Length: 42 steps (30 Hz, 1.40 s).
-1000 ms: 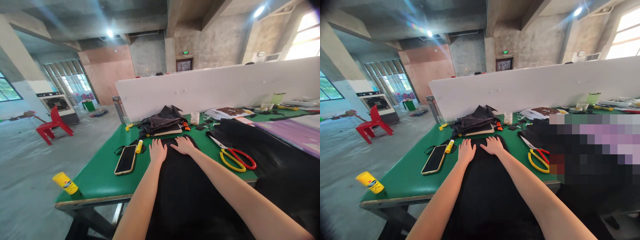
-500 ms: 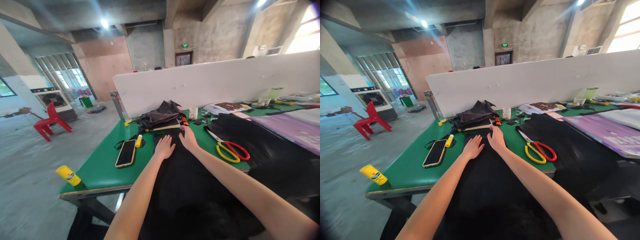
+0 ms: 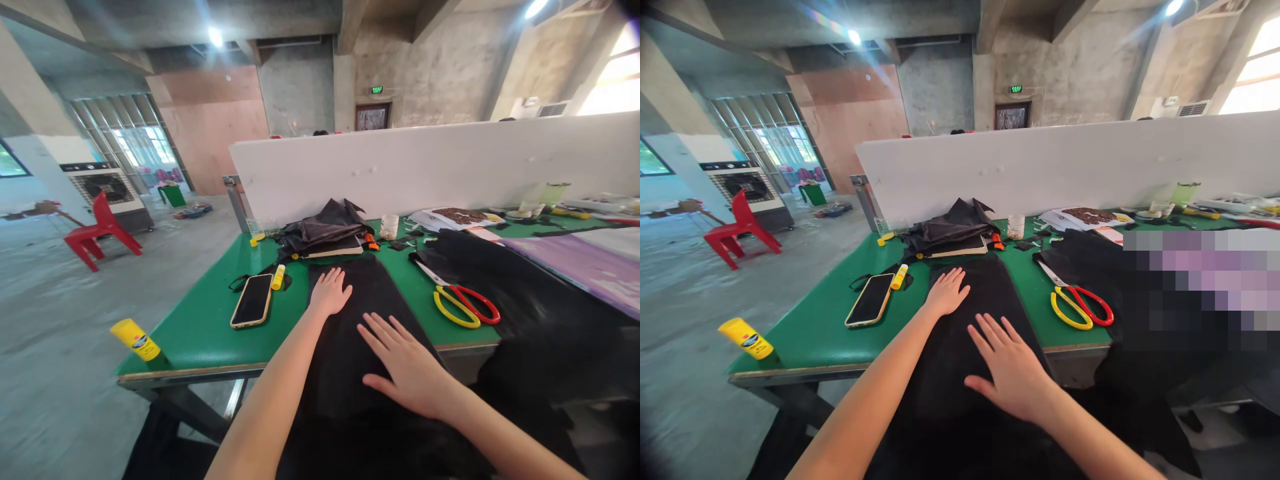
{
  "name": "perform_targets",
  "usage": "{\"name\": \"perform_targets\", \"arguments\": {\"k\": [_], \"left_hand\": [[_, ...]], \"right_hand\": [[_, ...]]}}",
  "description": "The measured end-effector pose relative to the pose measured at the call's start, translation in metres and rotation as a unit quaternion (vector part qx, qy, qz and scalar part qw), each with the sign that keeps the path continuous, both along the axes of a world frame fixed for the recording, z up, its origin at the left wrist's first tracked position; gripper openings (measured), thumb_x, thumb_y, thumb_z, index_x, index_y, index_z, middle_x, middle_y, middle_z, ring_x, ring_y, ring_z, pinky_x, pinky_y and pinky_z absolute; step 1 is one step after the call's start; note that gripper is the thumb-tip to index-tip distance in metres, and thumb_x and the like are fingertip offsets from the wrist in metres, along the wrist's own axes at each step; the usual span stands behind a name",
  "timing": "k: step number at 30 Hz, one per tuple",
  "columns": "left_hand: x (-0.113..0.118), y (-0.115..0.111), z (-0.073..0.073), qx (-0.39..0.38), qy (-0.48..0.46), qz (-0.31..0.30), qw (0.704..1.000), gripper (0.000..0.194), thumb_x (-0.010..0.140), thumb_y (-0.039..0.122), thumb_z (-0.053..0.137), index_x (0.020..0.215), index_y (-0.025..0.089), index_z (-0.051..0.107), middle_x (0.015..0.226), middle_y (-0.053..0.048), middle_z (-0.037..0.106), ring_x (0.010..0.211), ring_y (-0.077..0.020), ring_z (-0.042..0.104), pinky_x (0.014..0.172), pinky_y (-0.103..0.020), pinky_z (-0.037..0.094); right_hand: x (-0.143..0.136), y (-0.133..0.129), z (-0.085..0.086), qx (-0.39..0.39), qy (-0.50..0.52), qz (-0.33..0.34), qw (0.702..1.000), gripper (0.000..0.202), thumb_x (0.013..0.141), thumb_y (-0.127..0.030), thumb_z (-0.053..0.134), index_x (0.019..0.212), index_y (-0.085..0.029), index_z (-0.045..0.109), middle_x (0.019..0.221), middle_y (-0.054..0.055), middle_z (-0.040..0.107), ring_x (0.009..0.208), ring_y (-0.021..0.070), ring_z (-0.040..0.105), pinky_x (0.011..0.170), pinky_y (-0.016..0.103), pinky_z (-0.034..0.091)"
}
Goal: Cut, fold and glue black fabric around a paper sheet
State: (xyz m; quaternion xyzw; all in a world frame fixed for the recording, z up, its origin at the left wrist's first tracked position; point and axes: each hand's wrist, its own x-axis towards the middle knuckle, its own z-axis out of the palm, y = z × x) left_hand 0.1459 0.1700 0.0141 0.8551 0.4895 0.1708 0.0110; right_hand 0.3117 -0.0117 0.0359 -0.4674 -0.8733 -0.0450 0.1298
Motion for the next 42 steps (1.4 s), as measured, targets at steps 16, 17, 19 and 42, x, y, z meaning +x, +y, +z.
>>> {"name": "perform_targets", "arguments": {"k": [16, 17, 19, 42], "left_hand": [[-0.013, 0.012, -0.005, -0.008, -0.105, 0.110, 0.988, 0.048, 0.087, 0.035, 0.039, 0.127, 0.007, 0.043, 0.137, -0.016, 0.042, 0.131, -0.0251, 0.030, 0.106, -0.037, 0.027], [-0.015, 0.013, -0.005, -0.005, -0.112, 0.116, 0.987, 0.046, 0.088, 0.033, 0.038, 0.126, 0.008, 0.044, 0.134, -0.016, 0.044, 0.129, -0.0240, 0.034, 0.105, -0.035, 0.029], [-0.019, 0.014, -0.003, 0.002, -0.121, 0.121, 0.985, 0.041, 0.089, 0.031, 0.035, 0.123, 0.010, 0.046, 0.129, -0.014, 0.050, 0.123, -0.0218, 0.041, 0.102, -0.033, 0.032], [-0.041, 0.020, 0.009, 0.005, -0.220, 0.232, 0.948, 0.036, 0.087, 0.029, 0.040, 0.116, 0.012, 0.051, 0.117, -0.017, 0.057, 0.118, -0.0290, 0.044, 0.099, -0.044, 0.032]], "right_hand": [[-0.034, -0.010, -0.006, -0.006, 0.012, 0.002, 1.000, 0.083, 0.078, -0.067, 0.038, 0.144, -0.022, 0.015, 0.148, 0.007, 0.015, 0.136, 0.0290, 0.013, 0.109, 0.053, 0.021], [-0.034, -0.010, -0.006, -0.005, 0.014, 0.001, 1.000, 0.083, 0.078, -0.067, 0.039, 0.144, -0.023, 0.014, 0.148, 0.007, 0.015, 0.136, 0.0290, 0.014, 0.109, 0.053, 0.021], [-0.035, -0.009, -0.008, -0.003, 0.019, -0.002, 1.000, 0.083, 0.078, -0.067, 0.039, 0.144, -0.024, 0.014, 0.148, 0.006, 0.015, 0.136, 0.0290, 0.014, 0.109, 0.053, 0.022], [-0.018, 0.185, 0.020, -0.089, 0.059, -0.113, 0.988, 0.034, 0.088, -0.035, 0.050, 0.116, -0.017, 0.051, 0.119, 0.008, 0.052, 0.101, 0.0204, 0.054, 0.085, 0.042, 0.046]]}}
